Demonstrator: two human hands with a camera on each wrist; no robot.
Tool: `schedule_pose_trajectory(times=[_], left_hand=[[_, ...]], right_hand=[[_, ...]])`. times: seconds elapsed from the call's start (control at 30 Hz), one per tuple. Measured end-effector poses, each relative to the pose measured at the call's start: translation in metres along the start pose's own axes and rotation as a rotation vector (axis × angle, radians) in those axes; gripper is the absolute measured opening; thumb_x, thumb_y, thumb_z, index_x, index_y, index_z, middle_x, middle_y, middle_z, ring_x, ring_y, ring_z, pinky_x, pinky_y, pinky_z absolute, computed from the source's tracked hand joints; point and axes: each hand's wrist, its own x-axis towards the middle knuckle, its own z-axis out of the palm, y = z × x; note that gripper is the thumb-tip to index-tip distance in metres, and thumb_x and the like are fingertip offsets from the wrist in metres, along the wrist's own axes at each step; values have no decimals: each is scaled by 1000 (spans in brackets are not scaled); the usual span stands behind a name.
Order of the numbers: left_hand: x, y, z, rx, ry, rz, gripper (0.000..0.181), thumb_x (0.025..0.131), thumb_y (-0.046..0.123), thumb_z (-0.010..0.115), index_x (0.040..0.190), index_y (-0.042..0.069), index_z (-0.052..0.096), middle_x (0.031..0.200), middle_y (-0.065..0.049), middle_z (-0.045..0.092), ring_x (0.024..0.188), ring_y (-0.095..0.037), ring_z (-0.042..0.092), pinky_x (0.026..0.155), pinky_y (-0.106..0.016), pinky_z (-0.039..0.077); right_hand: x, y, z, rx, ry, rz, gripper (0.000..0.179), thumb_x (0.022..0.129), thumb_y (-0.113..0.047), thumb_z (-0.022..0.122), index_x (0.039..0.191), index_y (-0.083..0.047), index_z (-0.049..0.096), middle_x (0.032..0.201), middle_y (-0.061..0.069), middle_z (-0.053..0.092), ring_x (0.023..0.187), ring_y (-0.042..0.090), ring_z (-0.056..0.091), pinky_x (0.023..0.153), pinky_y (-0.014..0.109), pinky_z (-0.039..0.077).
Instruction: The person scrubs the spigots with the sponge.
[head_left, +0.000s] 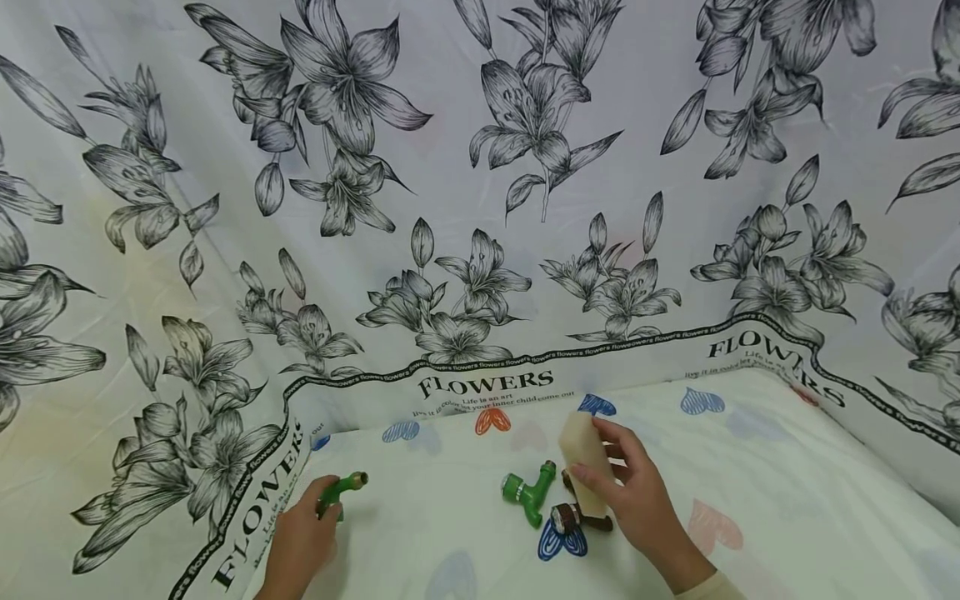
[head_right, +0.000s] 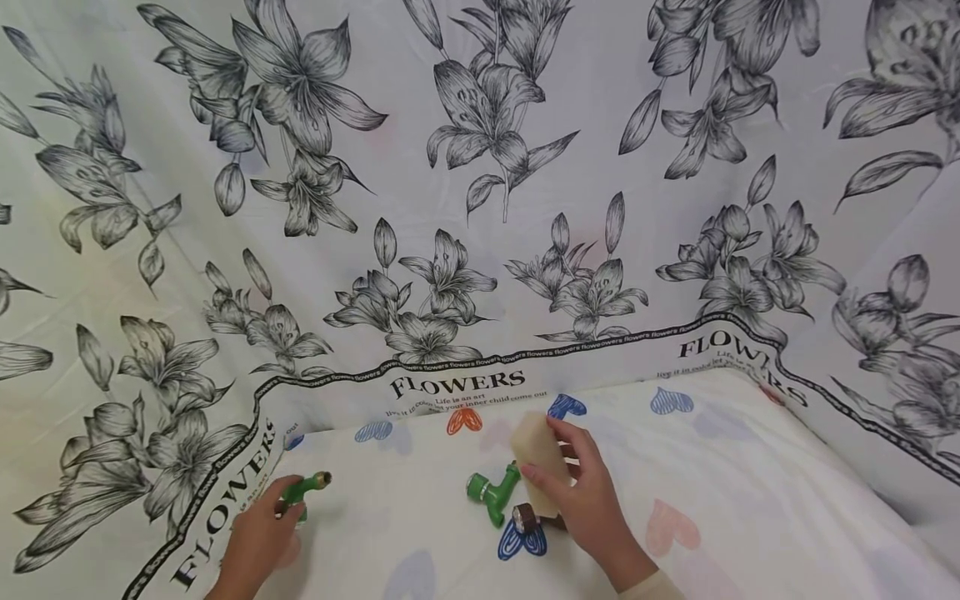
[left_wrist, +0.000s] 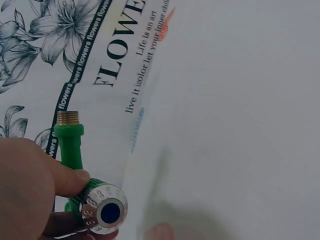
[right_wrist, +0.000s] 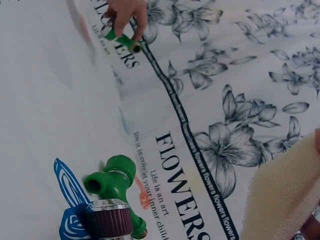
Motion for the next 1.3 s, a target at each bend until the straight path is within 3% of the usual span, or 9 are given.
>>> schedule_pose_trajectory(times=[0.07, 0.2, 0.4, 0.53, 0.63, 0.73, 0.87, 1.17, 1.3], left_hand=[[0, -9, 3, 66, -38, -17, 45, 103, 9, 69, 147, 3, 58, 94, -18, 76, 71, -30, 69, 60, -51, 57], [0, -18, 9, 161, -84, -40, 43, 98, 5, 72, 139, 1, 64, 104, -26, 76, 93, -46, 74, 75, -64, 60], [-1, -21, 16, 184, -132, -66, 42, 96, 3, 76, 137, 0, 67, 104, -25, 75, 97, -49, 72, 81, -65, 59], [-8, -10, 23, 157, -146, -50, 43, 97, 6, 79, 138, 3, 68, 107, -24, 75, 102, -50, 72, 84, -66, 59], [-16, 4, 30, 160, -154, 12, 43, 96, 7, 81, 137, 5, 70, 104, -21, 75, 100, -47, 72, 85, -65, 59], [-22, 13, 37, 214, -132, 71, 40, 94, 7, 83, 133, 7, 74, 96, -14, 74, 91, -40, 72, 84, -63, 59], [-24, 17, 42, 282, -135, 72, 36, 96, 10, 81, 132, 10, 76, 91, -11, 68, 82, -35, 66, 78, -61, 60], [-19, 23, 31, 296, -218, 70, 36, 101, 16, 74, 136, 13, 77, 96, -14, 59, 78, -33, 57, 59, -58, 54], [-12, 38, 21, 221, -123, 132, 43, 101, 22, 78, 142, 11, 72, 108, -16, 63, 91, -36, 63, 70, -61, 58]], right_hand=[[0, 0, 0, 0, -1, 7, 66, 100, -25, 84, 157, -14, 53, 149, 6, 55, 122, 26, 57, 98, 31, 57], [0, 2, 0, -4, -1, 15, 66, 100, -25, 84, 157, -14, 53, 148, 7, 55, 123, 26, 57, 98, 29, 57], [0, 4, 1, 3, -5, 32, 66, 100, -26, 85, 157, -15, 53, 149, 7, 55, 123, 27, 57, 97, 30, 57], [0, 5, 1, 2, -7, 48, 67, 99, -28, 85, 157, -16, 53, 151, 6, 54, 124, 28, 57, 97, 29, 57], [0, 5, 1, -3, -5, 47, 68, 99, -28, 85, 157, -15, 53, 151, 6, 54, 124, 27, 57, 98, 28, 57], [0, 6, 1, -5, -7, 49, 67, 99, -28, 85, 157, -15, 53, 152, 6, 54, 124, 27, 57, 98, 28, 56], [0, 6, 1, -5, -10, 65, 68, 99, -29, 85, 158, -15, 52, 152, 7, 54, 124, 27, 57, 99, 28, 56], [0, 9, -1, -12, -25, 124, 71, 100, -36, 83, 160, -17, 49, 156, 7, 51, 130, 29, 55, 102, 33, 55], [0, 11, -1, -10, -22, 119, 70, 100, -36, 83, 160, -18, 50, 155, 6, 52, 129, 28, 55, 101, 32, 55]])
